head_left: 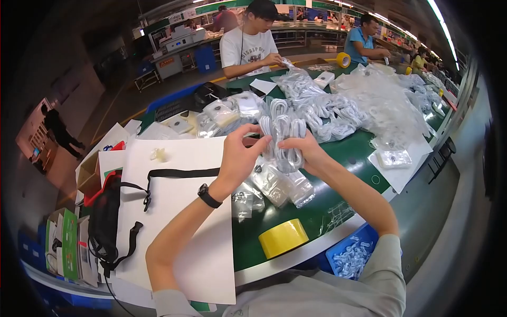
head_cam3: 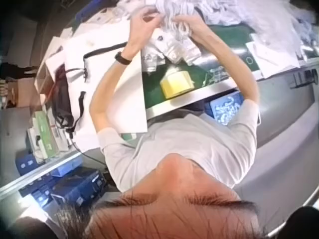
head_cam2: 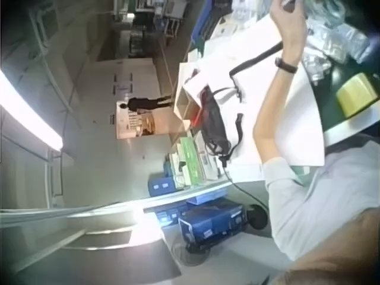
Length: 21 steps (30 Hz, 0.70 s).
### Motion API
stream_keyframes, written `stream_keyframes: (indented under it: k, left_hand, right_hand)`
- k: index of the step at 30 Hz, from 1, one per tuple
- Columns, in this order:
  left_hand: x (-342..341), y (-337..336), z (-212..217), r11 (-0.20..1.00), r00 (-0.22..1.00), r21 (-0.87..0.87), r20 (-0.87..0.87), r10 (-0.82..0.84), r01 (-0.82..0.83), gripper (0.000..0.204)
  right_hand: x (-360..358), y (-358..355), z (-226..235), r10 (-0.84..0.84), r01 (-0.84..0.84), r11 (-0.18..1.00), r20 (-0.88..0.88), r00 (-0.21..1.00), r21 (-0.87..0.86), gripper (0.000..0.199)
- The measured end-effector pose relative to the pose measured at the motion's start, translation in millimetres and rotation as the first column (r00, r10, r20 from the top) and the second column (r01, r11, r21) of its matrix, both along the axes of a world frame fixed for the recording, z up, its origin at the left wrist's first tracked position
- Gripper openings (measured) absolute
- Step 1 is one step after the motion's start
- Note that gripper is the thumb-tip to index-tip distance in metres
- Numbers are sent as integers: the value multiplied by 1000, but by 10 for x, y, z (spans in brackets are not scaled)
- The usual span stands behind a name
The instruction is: Packing white coiled cables into individual plastic bags.
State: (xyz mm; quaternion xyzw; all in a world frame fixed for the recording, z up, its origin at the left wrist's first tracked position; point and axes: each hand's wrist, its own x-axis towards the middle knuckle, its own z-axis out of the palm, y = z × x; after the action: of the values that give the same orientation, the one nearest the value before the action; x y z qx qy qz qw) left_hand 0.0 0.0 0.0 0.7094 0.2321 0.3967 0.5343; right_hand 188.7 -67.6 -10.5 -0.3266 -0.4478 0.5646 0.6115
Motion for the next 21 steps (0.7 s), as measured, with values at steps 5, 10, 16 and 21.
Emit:
stream_keyframes:
  k: [5,10,16,21]
  left_hand:
    - [74,-43,-93,914,983,364,21,184,-179,21]
    - [151,-475,119,896,971,440,-189,147,-50,40]
    - [-77,-849,258,855,957,501,-288,20,133,66]
    - [-226,-691,481,944,930,292,-366,-34,150,55]
  right_hand:
    - [-33,-36,-12,-43,43,998,19,999,-39,39]
    - [84,-334,8,-134,115,983,-127,983,-142,31]
    - [813,-1719,21,-394,423,898,-207,895,123,62]
    - [1489,-3414,-1025,-850,964,265,-467,243,19,47]
